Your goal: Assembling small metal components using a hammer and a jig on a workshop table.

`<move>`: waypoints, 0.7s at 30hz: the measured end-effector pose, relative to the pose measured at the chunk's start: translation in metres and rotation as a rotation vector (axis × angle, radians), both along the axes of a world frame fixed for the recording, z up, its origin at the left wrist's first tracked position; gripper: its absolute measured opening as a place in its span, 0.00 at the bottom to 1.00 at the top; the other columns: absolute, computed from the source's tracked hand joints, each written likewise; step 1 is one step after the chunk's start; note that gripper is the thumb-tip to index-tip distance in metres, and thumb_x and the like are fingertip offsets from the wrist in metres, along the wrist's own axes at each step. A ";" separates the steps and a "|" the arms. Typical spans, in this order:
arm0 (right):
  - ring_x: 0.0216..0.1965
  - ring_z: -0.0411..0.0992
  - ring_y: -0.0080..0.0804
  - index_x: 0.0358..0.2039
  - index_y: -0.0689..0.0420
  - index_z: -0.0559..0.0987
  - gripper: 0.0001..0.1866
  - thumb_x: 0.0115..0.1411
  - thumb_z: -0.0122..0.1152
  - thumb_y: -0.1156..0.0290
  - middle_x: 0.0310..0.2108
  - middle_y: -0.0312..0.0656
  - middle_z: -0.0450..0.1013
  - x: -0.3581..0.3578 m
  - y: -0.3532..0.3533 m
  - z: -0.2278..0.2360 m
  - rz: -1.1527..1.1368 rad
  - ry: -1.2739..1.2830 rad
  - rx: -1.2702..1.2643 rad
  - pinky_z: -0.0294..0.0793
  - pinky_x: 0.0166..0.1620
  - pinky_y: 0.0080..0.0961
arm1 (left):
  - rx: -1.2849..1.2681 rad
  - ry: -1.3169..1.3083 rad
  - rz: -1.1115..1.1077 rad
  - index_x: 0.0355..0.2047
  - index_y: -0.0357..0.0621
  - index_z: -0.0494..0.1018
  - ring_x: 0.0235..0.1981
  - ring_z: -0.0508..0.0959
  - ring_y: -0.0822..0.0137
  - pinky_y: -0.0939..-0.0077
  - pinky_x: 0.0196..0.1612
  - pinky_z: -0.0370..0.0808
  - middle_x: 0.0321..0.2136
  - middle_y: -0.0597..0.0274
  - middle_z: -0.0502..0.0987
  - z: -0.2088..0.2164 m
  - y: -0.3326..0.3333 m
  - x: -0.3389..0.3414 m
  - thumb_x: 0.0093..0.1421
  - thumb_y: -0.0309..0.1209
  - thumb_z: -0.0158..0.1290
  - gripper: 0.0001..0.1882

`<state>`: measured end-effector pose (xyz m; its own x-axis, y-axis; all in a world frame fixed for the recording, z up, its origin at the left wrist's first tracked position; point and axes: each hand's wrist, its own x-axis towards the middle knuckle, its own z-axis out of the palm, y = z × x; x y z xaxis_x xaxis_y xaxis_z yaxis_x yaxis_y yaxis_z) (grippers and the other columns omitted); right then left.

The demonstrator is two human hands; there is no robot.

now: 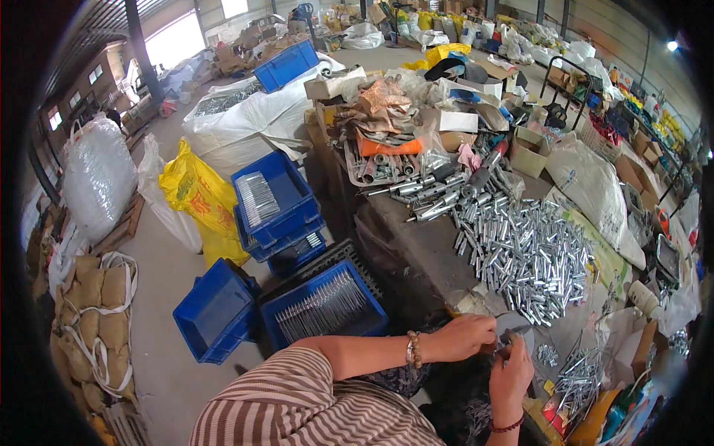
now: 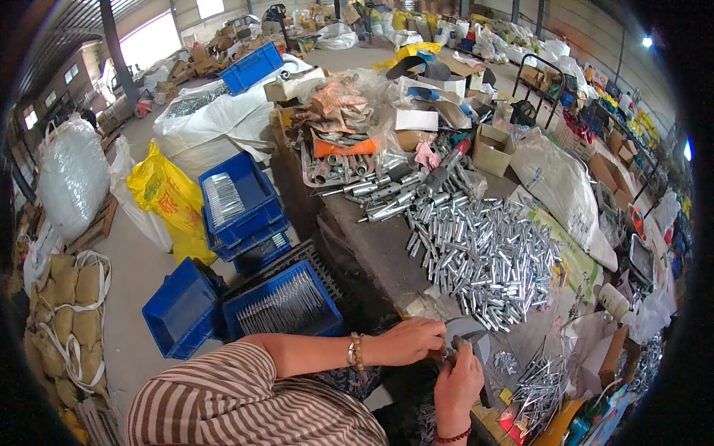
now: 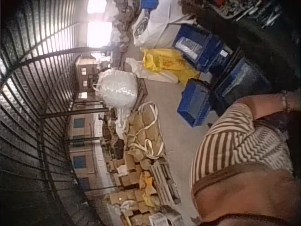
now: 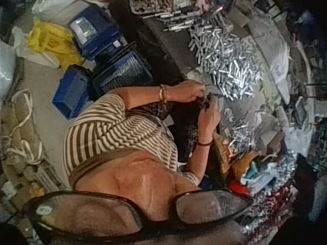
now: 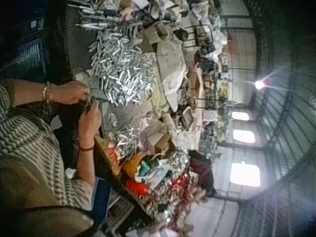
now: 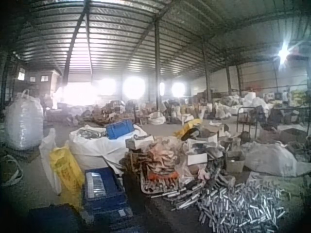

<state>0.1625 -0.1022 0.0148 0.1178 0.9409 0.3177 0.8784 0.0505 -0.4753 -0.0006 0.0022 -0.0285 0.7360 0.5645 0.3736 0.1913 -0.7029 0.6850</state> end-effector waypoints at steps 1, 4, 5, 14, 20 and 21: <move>0.38 0.75 0.53 0.50 0.61 0.76 0.22 0.53 0.64 0.84 0.34 0.50 0.77 -0.001 0.001 0.000 -0.001 -0.033 -0.015 0.73 0.41 0.48 | -0.002 0.001 0.000 0.34 0.39 0.77 0.47 0.76 0.50 0.57 0.50 0.72 0.41 0.55 0.74 0.000 0.000 0.000 0.59 0.26 0.57 0.04; 0.38 0.75 0.55 0.50 0.61 0.76 0.20 0.54 0.64 0.82 0.34 0.51 0.77 -0.007 0.000 0.005 0.006 -0.104 -0.021 0.73 0.41 0.48 | -0.019 0.015 0.007 0.34 0.38 0.78 0.46 0.76 0.49 0.56 0.50 0.73 0.41 0.55 0.75 0.001 -0.002 -0.001 0.60 0.28 0.60 0.06; 0.38 0.75 0.55 0.50 0.61 0.76 0.20 0.54 0.64 0.82 0.34 0.51 0.77 -0.007 -0.001 0.005 0.007 -0.103 -0.022 0.73 0.41 0.48 | -0.012 0.016 0.025 0.34 0.38 0.79 0.46 0.76 0.49 0.56 0.50 0.73 0.41 0.55 0.75 0.001 -0.004 -0.001 0.60 0.29 0.61 0.06; 0.44 0.73 0.58 0.53 0.60 0.78 0.22 0.55 0.65 0.80 0.42 0.53 0.76 0.003 -0.026 0.003 -0.078 -0.019 0.077 0.73 0.46 0.49 | 0.007 0.017 -0.034 0.35 0.42 0.80 0.44 0.77 0.50 0.58 0.46 0.75 0.39 0.55 0.76 -0.001 -0.003 0.006 0.59 0.29 0.60 0.05; 0.43 0.73 0.54 0.46 0.60 0.79 0.16 0.55 0.68 0.74 0.38 0.49 0.74 0.034 -0.017 0.017 -0.199 -0.243 0.023 0.73 0.46 0.47 | 0.163 0.004 0.018 0.33 0.45 0.82 0.38 0.78 0.56 0.62 0.40 0.76 0.33 0.58 0.74 0.007 0.010 -0.009 0.58 0.31 0.62 0.04; 0.42 0.73 0.53 0.44 0.60 0.79 0.15 0.56 0.68 0.74 0.38 0.48 0.74 0.044 -0.020 0.007 -0.188 -0.245 -0.014 0.73 0.46 0.47 | 0.126 -0.040 0.020 0.33 0.44 0.82 0.37 0.78 0.57 0.63 0.39 0.75 0.33 0.59 0.74 0.009 0.010 -0.006 0.58 0.31 0.63 0.05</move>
<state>0.2061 -0.1221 0.0223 0.2115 0.9144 0.3451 0.9603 -0.1287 -0.2475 -0.0067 0.0121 -0.0191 0.7086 0.5254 0.4710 0.1804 -0.7802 0.5990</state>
